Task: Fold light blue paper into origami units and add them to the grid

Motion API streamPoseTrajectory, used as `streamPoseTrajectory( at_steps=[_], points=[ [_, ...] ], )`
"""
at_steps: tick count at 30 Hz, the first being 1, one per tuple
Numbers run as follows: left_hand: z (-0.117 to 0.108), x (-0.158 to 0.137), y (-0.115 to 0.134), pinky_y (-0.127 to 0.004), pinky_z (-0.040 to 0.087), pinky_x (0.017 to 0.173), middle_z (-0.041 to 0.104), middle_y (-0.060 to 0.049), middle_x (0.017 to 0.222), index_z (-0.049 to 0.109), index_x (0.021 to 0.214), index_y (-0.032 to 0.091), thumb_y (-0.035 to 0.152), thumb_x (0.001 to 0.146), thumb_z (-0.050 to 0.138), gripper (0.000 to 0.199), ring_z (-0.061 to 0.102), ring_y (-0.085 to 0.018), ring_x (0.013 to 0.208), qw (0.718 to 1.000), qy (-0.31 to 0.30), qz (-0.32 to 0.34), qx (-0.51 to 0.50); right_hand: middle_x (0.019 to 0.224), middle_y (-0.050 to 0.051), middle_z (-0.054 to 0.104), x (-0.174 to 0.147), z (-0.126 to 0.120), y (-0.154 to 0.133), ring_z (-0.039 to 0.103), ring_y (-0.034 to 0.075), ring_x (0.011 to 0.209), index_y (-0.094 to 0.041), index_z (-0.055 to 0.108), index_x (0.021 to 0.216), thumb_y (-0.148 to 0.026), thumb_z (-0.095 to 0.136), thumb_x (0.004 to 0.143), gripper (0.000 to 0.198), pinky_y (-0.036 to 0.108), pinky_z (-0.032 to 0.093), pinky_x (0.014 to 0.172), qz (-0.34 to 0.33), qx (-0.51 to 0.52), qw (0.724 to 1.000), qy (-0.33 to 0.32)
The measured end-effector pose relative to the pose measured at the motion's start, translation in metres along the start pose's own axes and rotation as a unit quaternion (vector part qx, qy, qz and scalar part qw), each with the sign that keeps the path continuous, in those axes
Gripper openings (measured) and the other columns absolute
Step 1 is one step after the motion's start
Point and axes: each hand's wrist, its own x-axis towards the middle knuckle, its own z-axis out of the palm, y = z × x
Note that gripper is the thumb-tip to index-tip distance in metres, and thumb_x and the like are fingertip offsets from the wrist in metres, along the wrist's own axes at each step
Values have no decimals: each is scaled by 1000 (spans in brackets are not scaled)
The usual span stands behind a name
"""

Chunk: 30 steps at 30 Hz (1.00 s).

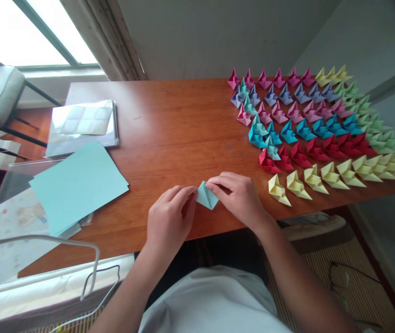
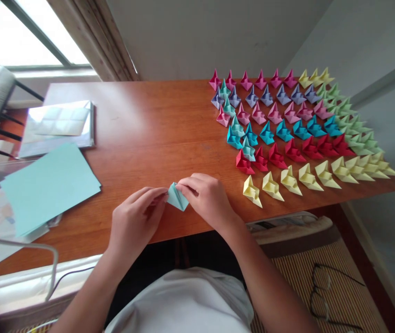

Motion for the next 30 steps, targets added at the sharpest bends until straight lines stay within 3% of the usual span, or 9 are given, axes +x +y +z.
streamPoseTrajectory(
  at_steps=[4, 9, 15, 24, 30],
  points=[
    [10, -1, 2, -30, 50, 75, 67, -8, 100, 67, 108, 18, 21, 93, 60, 16, 62, -21, 86, 991, 40, 58, 116, 82, 4, 69, 2, 9, 9, 63, 17, 79, -19, 70, 86, -25, 59, 98, 18, 29, 46, 77, -15, -79, 997, -10],
    [19, 0, 3, -32, 51, 84, 66, -8, 102, 65, 101, 15, 4, 90, 56, 18, 59, -21, 89, 984, 9, 147, 101, 84, 5, 67, 0, 12, 9, 58, 21, 83, -19, 69, 88, -26, 55, 99, 20, 34, 47, 81, -48, -156, 987, 4],
    [20, 4, 1, -34, 53, 86, 65, -10, 106, 65, 103, 12, 4, 90, 56, 18, 58, -23, 93, 982, -16, 159, 102, 90, 6, 65, -7, 7, 9, 58, 20, 87, -18, 68, 99, -19, 52, 100, 16, 34, 48, 85, -46, -151, 987, 31],
    [20, 4, 1, -34, 53, 96, 66, -15, 126, 63, 121, 5, 8, 95, 53, 29, 59, -25, 107, 969, -21, 198, 144, 92, 8, 64, -14, 4, 7, 53, 22, 84, -16, 68, 120, -15, 48, 101, 28, 36, 46, 80, -95, -275, 956, -37],
    [18, 2, 0, -38, 50, 100, 65, -18, 132, 60, 126, 0, 9, 96, 50, 32, 56, -27, 122, 947, -47, 258, 185, 105, 10, 66, -22, 3, 1, 53, 25, 89, -16, 61, 133, -22, 51, 101, 34, 40, 43, 77, -86, -336, 936, -64]
  ],
)
